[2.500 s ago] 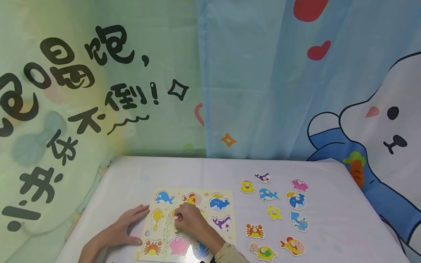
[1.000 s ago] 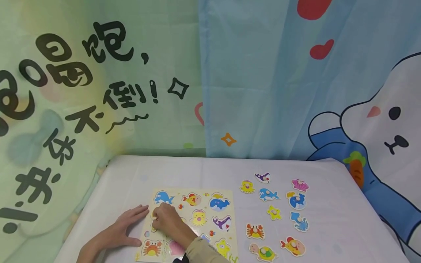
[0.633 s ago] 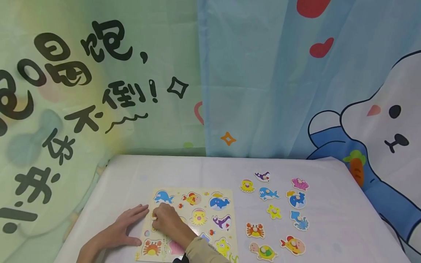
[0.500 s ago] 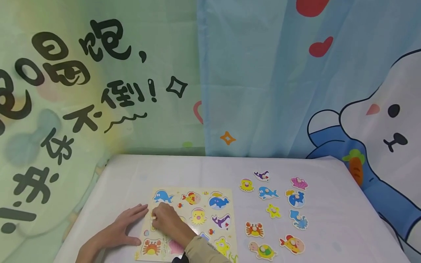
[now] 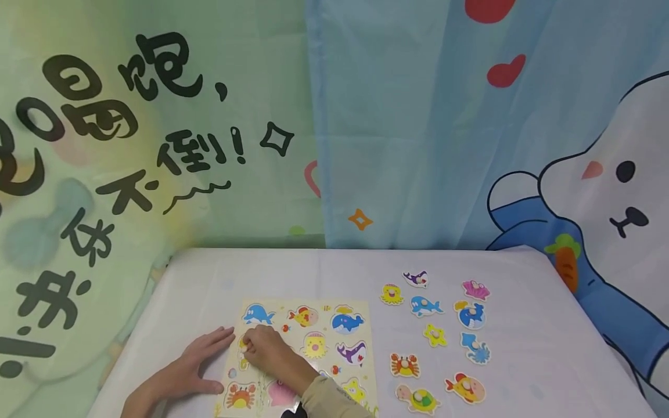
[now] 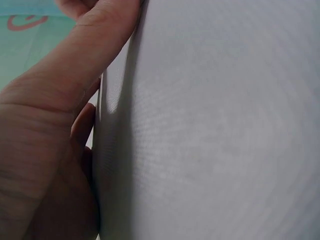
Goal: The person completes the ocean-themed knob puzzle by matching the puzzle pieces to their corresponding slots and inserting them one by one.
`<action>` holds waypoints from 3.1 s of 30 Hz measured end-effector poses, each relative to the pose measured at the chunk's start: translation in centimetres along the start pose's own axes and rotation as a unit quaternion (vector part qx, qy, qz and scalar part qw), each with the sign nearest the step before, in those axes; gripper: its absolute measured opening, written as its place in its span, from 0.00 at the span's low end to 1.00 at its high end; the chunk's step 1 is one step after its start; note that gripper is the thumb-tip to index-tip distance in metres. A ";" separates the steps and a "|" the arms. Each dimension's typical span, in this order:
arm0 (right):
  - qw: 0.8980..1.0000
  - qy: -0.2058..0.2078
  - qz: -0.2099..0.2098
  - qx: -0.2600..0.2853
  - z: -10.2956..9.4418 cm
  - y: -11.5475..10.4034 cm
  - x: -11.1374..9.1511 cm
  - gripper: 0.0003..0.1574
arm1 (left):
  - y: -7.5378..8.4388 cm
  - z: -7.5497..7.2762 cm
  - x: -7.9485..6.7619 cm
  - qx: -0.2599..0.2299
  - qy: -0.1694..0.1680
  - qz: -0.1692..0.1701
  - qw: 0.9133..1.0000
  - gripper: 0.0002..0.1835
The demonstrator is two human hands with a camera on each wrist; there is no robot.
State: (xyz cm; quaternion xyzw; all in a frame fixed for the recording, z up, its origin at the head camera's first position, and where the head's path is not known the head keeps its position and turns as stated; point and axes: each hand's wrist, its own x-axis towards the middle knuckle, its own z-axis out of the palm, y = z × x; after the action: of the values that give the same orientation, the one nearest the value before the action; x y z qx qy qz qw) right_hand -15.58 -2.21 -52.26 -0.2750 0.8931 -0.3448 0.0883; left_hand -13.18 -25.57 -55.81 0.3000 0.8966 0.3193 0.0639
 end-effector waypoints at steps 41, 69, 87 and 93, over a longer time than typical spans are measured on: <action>0.961 0.134 0.243 0.009 -17.8 20.7 -9.3 0.18 | -0.1 -0.1 0.1 -0.005 -0.012 -0.026 1.000 0.50; 0.973 0.184 0.126 -0.058 -16.1 22.7 -10.1 0.11 | -0.2 -0.1 0.3 -0.004 -0.031 -0.041 0.999 0.52; 0.972 0.201 0.103 -0.069 -16.2 20.0 -9.3 0.12 | 0.1 -0.2 0.3 -0.010 -0.025 -0.033 0.999 0.51; 0.976 0.199 0.084 -0.042 -15.0 17.3 -8.8 0.12 | 0.1 -0.2 0.2 -0.008 -0.027 -0.037 0.999 0.51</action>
State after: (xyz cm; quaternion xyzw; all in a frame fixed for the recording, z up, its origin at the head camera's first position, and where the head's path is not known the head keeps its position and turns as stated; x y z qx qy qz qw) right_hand -20.88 21.79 -52.81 -0.1288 0.9265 -0.3457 -0.0744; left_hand -13.40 -25.49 -55.61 0.2747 0.9025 0.3156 0.1023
